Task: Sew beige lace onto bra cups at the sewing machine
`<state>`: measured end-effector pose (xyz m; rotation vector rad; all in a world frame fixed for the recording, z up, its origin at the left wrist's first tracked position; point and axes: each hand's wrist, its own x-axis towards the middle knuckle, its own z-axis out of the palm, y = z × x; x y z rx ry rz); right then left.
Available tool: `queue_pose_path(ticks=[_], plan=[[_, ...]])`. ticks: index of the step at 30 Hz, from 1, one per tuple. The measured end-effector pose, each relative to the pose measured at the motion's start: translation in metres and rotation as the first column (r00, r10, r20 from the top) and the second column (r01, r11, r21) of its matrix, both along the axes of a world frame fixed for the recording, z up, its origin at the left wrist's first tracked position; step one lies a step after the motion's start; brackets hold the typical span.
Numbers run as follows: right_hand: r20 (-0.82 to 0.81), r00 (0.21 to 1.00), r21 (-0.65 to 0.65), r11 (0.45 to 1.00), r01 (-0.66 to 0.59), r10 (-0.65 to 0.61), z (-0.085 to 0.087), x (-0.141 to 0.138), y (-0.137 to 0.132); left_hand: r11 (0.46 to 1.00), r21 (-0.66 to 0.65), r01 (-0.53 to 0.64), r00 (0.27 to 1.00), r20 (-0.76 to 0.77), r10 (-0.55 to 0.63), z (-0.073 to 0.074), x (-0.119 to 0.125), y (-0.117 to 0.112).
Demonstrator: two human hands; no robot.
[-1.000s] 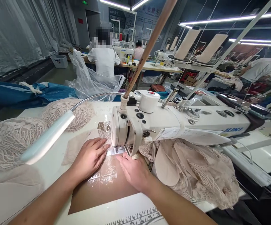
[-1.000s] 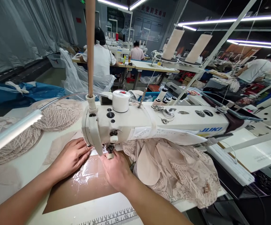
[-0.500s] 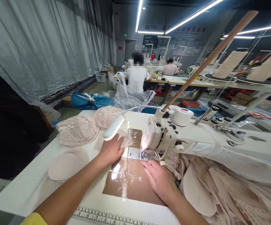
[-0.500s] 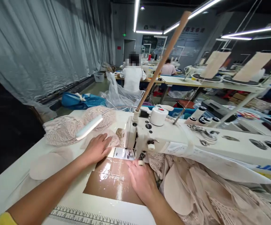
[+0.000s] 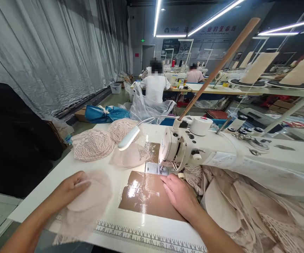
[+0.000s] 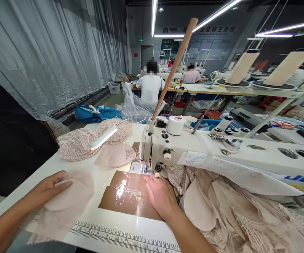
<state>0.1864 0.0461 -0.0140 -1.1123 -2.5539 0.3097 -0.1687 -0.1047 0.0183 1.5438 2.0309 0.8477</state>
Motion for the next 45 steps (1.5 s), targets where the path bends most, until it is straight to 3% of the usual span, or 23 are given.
queue_pose_path(ticks=[2, 5, 7, 10, 12, 16, 21, 23, 24, 26, 28, 32, 37, 45], plan=[[-0.054, 0.998, -0.036, 0.999, 0.011, -0.012, 0.001, 0.001, -0.001, 0.981, -0.144, 0.127, 0.925, 0.375, -0.065, 0.006, 0.035, 0.001], [-0.185, 0.982, -0.090, 0.996, 0.016, -0.033, 0.004, 0.004, -0.002, 0.883, -0.136, 0.449, 0.753, 0.590, -0.291, 0.017, 0.084, 0.021], [-0.277, 0.960, -0.104, 0.994, 0.013, -0.042, 0.007, 0.007, -0.004, 0.837, -0.099, 0.539, 0.745, 0.520, -0.418, 0.016, 0.110, 0.043], [-0.349, 0.937, -0.087, 0.995, -0.042, 0.009, 0.010, 0.011, -0.007, 0.855, -0.059, 0.515, 0.847, 0.191, -0.497, 0.003, 0.138, 0.080], [-0.323, 0.941, -0.064, 0.989, -0.132, 0.104, 0.011, 0.012, -0.008, 0.865, -0.062, 0.499, 0.867, 0.017, -0.498, -0.008, 0.148, 0.100], [-0.146, 0.965, -0.031, 0.974, -0.226, 0.219, 0.007, 0.011, -0.008, 0.898, -0.059, 0.437, 0.886, -0.144, -0.440, -0.015, 0.150, 0.128], [-0.025, 0.982, -0.018, 0.982, -0.186, 0.185, 0.002, 0.007, -0.006, 0.937, 0.027, 0.349, 0.881, -0.348, -0.319, 0.000, 0.145, 0.130], [-0.004, 0.983, -0.014, 0.983, -0.183, 0.183, 0.002, 0.007, -0.005, 0.889, 0.069, 0.453, 0.818, -0.428, -0.384, 0.003, 0.150, 0.123], [0.010, 0.984, -0.008, 0.984, -0.180, 0.180, 0.002, 0.007, -0.005, 0.840, 0.064, 0.539, 0.763, -0.459, -0.455, 0.002, 0.153, 0.120], [0.027, 0.985, -0.001, 0.986, -0.168, 0.168, 0.002, 0.007, -0.005, 0.727, 0.039, 0.685, 0.637, -0.515, -0.573, -0.004, 0.161, 0.114], [0.025, 0.992, -0.008, 0.992, -0.126, 0.126, 0.002, 0.006, -0.005, 0.680, 0.043, 0.732, 0.574, -0.576, -0.582, -0.015, 0.166, 0.112], [0.028, 0.999, -0.038, 0.999, -0.018, 0.019, 0.001, 0.005, -0.005, 0.688, 0.043, 0.724, 0.548, -0.642, -0.537, -0.029, 0.167, 0.113], [0.081, 0.997, 0.000, 1.000, -0.007, 0.006, 0.000, 0.004, -0.006, 0.693, -0.034, 0.720, 0.518, -0.639, -0.569, -0.026, 0.160, 0.118], [0.112, 0.992, 0.030, 0.998, 0.051, -0.054, -0.001, 0.000, -0.003, 0.661, -0.014, 0.751, 0.498, -0.645, -0.580, -0.030, 0.154, 0.132]])
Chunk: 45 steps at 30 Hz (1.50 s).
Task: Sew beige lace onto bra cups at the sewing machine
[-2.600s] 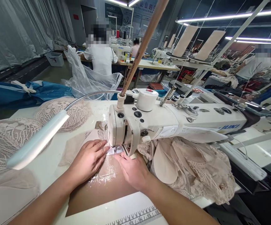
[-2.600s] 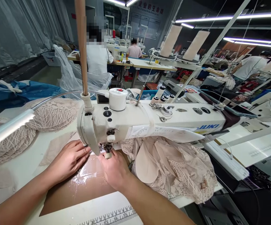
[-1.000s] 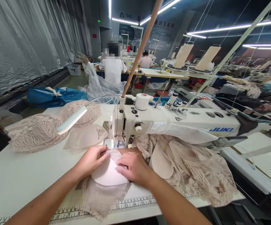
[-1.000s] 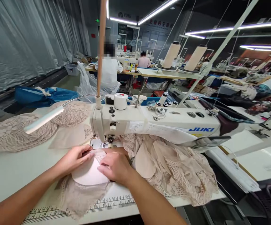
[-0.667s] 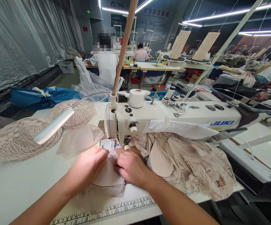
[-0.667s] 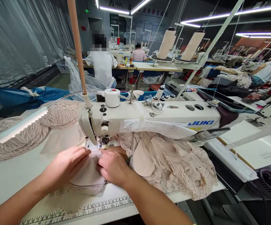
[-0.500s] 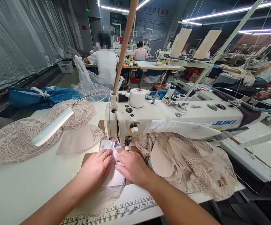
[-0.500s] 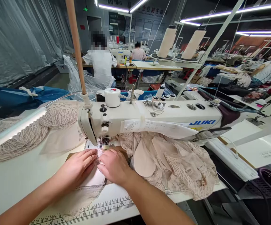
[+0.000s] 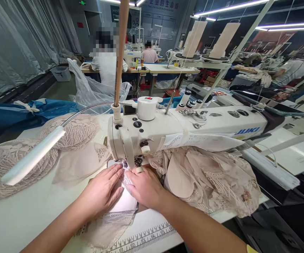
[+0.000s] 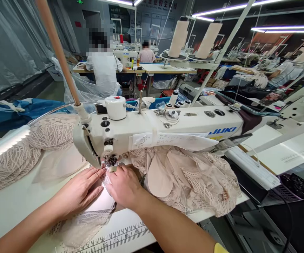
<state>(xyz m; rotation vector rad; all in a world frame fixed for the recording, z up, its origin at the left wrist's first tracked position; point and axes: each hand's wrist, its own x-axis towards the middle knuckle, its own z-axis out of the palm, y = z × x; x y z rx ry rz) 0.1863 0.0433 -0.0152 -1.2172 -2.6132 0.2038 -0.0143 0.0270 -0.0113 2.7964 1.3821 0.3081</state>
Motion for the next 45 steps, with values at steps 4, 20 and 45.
queue_pose_path(ticks=[4, 20, 45], plan=[[-0.006, 1.000, 0.004, 1.000, 0.024, -0.024, -0.004, -0.002, 0.000, 0.998, 0.011, 0.061, 0.998, -0.002, -0.061, 0.002, -0.002, 0.008], [-0.178, 0.984, 0.045, 0.999, 0.018, -0.009, -0.002, 0.009, 0.005, 0.977, 0.070, 0.200, 0.979, 0.018, -0.202, 0.020, -0.009, 0.013], [-0.010, 1.000, -0.029, 1.000, 0.008, -0.009, 0.002, -0.002, 0.005, 0.990, 0.003, 0.139, 0.979, 0.150, -0.138, 0.007, -0.011, 0.017]])
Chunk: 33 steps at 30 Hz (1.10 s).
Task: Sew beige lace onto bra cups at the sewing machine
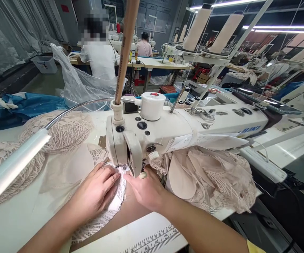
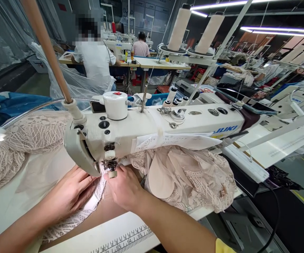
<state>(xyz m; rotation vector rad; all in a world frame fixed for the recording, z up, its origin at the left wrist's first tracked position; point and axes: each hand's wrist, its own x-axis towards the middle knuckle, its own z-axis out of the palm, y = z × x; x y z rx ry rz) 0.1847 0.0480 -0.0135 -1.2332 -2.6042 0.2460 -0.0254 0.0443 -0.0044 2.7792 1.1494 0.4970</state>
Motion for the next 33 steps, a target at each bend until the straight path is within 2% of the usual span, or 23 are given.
queue_pose_path(ticks=[4, 8, 14, 20, 25, 33], plan=[[-0.025, 1.000, 0.028, 0.999, 0.014, -0.014, -0.0028, -0.0007, 0.0029, 0.997, 0.052, 0.051, 0.998, -0.033, -0.049, -0.0039, -0.0002, 0.0000], [-0.088, 0.995, 0.038, 0.998, 0.047, -0.044, -0.0025, 0.0004, 0.0038, 0.993, 0.046, 0.109, 0.994, -0.011, -0.108, -0.0049, 0.0007, -0.0016], [-0.037, 0.999, 0.019, 1.000, -0.012, 0.012, 0.0026, 0.0008, 0.0010, 0.989, 0.037, 0.142, 0.990, 0.000, -0.142, -0.0046, 0.0001, 0.0001], [-0.016, 1.000, 0.013, 1.000, -0.026, 0.026, 0.0027, -0.0014, 0.0010, 0.992, 0.026, 0.122, 0.992, 0.020, -0.122, -0.0075, -0.0021, 0.0019], [0.014, 1.000, 0.072, 0.997, 0.027, -0.028, 0.0005, -0.0051, 0.0022, 0.995, 0.047, 0.093, 0.996, 0.007, -0.093, -0.0085, 0.0015, 0.0026], [0.003, 0.998, 0.089, 0.994, 0.061, -0.062, -0.0018, -0.0079, 0.0019, 0.997, 0.040, 0.070, 0.997, 0.016, -0.071, -0.0063, 0.0030, 0.0022]])
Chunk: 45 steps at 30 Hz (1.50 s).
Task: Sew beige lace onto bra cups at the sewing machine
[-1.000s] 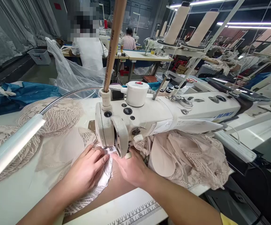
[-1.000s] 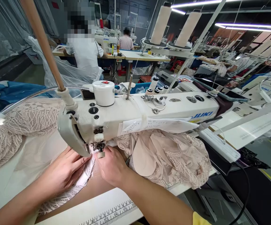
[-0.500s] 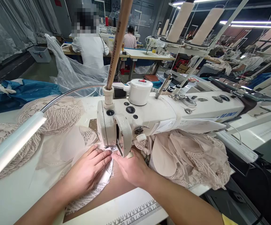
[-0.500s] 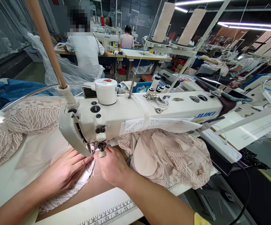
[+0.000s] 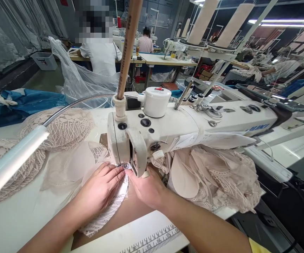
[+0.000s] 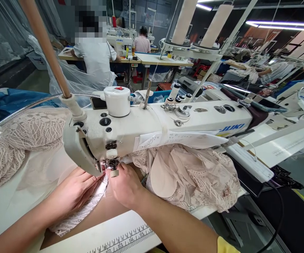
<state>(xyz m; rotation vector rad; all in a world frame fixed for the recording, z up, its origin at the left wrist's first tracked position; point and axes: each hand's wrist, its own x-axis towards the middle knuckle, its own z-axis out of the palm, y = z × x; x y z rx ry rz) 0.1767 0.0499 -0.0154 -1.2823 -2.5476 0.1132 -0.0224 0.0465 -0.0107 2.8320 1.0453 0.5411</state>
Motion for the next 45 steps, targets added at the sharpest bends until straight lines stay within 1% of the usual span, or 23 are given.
queue_pose_path(ticks=[5, 8, 13, 19, 22, 24, 28, 32, 35, 37, 41, 45], plan=[[-0.010, 0.999, 0.016, 0.999, -0.031, 0.031, -0.001, 0.002, 0.001, 1.000, -0.012, 0.011, 1.000, -0.013, -0.011, -0.004, -0.006, 0.002], [-0.009, 0.998, -0.006, 0.998, -0.061, 0.061, -0.001, 0.004, 0.001, 1.000, -0.010, 0.025, 0.999, -0.020, -0.025, -0.005, -0.008, 0.004], [-0.017, 0.998, -0.036, 0.997, -0.067, 0.067, -0.002, 0.006, 0.002, 1.000, -0.014, 0.000, 1.000, -0.018, 0.000, -0.003, -0.005, 0.006], [-0.007, 0.995, -0.081, 0.992, -0.099, 0.099, 0.007, 0.005, 0.003, 0.999, -0.014, -0.031, 0.999, -0.007, 0.031, 0.004, -0.002, 0.008], [-0.015, 0.995, -0.086, 0.992, -0.097, 0.097, 0.011, 0.003, 0.003, 0.998, -0.029, -0.060, 0.998, -0.010, 0.059, 0.003, -0.004, 0.009], [-0.024, 0.996, -0.089, 0.992, -0.088, 0.087, 0.009, 0.003, 0.003, 0.996, -0.031, -0.082, 0.997, -0.010, 0.082, 0.000, -0.006, 0.010], [-0.060, 0.997, -0.071, 0.996, -0.061, 0.057, 0.002, 0.005, 0.003, 0.994, -0.009, -0.111, 0.994, -0.026, 0.110, -0.004, -0.010, 0.009], [-0.103, 0.993, -0.044, 0.997, -0.056, 0.051, -0.004, 0.008, 0.003, 0.998, -0.014, -0.054, 0.997, -0.053, 0.053, -0.001, -0.012, 0.004], [-0.126, 0.988, -0.045, 0.994, -0.098, 0.091, -0.003, 0.010, 0.002, 0.999, -0.037, 0.011, 0.999, -0.046, -0.013, 0.003, -0.011, -0.001], [-0.126, 0.983, -0.057, 0.988, -0.143, 0.135, 0.000, 0.011, 0.001, 0.999, -0.027, 0.040, 0.998, -0.043, -0.042, 0.002, -0.011, -0.002], [-0.078, 0.978, -0.053, 0.978, -0.200, 0.195, 0.004, 0.009, 0.000, 0.995, -0.003, 0.100, 0.991, -0.086, -0.100, -0.002, -0.015, 0.001], [0.006, 0.989, -0.030, 0.988, -0.150, 0.151, 0.004, 0.006, -0.003, 0.992, -0.004, 0.130, 0.983, -0.130, -0.129, -0.003, -0.019, 0.004]])
